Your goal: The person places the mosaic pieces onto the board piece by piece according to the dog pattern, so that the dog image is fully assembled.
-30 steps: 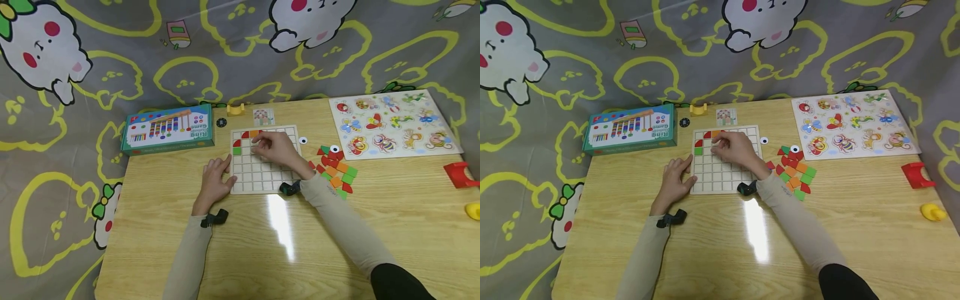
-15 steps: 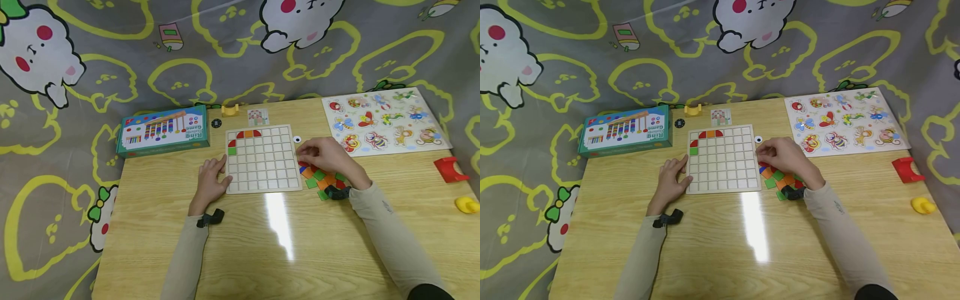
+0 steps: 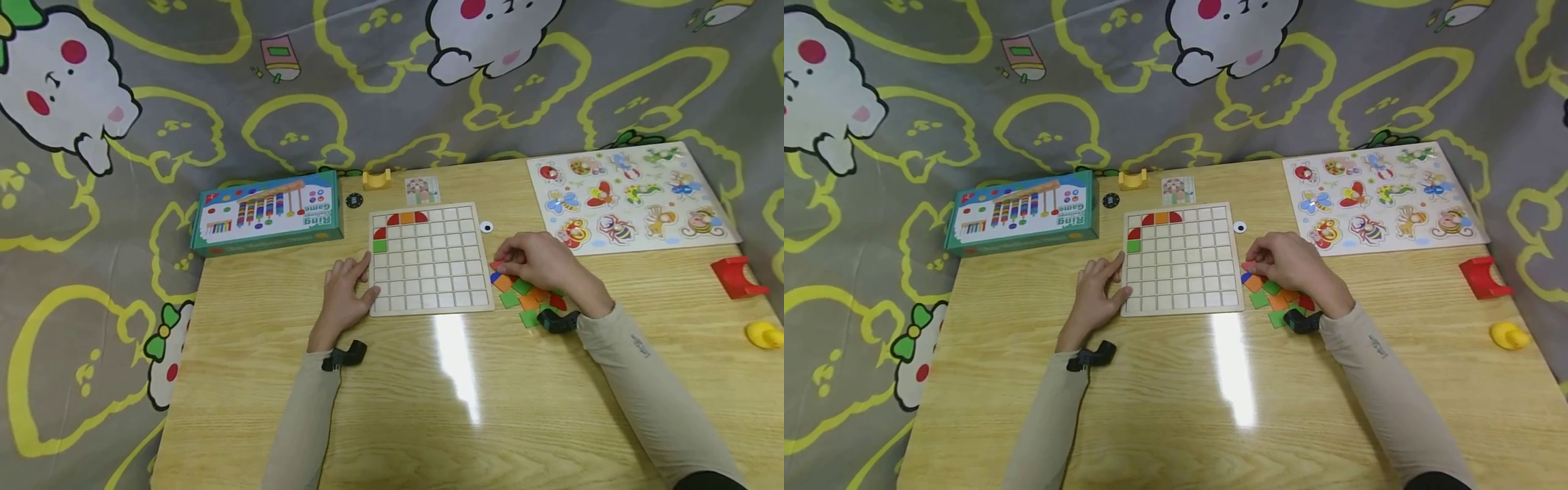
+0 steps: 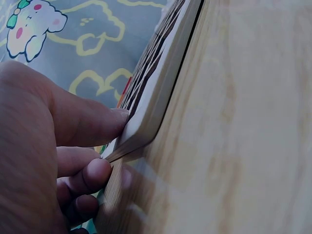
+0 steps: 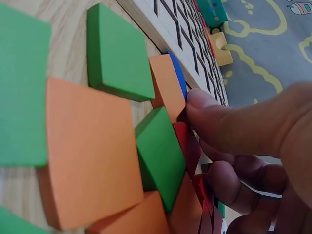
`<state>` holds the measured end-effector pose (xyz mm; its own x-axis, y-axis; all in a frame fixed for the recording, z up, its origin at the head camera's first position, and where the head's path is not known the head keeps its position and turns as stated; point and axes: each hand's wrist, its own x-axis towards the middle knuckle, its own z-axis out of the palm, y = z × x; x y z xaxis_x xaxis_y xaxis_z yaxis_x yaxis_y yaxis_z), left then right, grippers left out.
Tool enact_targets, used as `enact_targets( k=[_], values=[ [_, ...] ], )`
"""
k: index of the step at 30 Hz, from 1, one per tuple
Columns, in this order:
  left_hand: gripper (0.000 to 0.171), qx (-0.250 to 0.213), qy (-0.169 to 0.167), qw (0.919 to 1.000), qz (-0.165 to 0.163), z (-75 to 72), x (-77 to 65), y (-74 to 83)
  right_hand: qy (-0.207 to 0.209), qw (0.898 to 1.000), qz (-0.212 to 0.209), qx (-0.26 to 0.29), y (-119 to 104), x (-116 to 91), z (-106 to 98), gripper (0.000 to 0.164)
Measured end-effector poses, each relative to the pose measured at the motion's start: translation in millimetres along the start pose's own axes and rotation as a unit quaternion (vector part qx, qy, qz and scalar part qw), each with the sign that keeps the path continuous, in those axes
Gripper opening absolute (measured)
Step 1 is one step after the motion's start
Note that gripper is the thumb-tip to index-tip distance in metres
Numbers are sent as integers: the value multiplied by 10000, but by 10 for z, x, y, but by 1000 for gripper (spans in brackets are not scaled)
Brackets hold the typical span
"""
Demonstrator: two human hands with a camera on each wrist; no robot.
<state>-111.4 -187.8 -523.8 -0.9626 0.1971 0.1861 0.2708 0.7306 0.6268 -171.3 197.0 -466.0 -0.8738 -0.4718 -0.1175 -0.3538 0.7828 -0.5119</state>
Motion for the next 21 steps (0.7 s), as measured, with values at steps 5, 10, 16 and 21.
enact_targets(
  k=[5, 10, 16, 21],
  values=[
    [66, 21, -48, 10000, -41, 1, 4, -9, -23, 9998, 75, 174, -3, 14, 8, 9],
    [67, 30, -89, 9999, -78, -1, 5, -16, 6, 9991, 49, 430, -1, 30, 17, 7],
    [67, 21, -66, 9999, -76, -2, 5, -26, 370, 9948, 9, 946, -51, 109, 25, 6],
    [67, -5, -54, 10000, -51, 1, 10, -26, 611, 9901, 88, 1263, -113, 183, 59, 11]
  ],
)
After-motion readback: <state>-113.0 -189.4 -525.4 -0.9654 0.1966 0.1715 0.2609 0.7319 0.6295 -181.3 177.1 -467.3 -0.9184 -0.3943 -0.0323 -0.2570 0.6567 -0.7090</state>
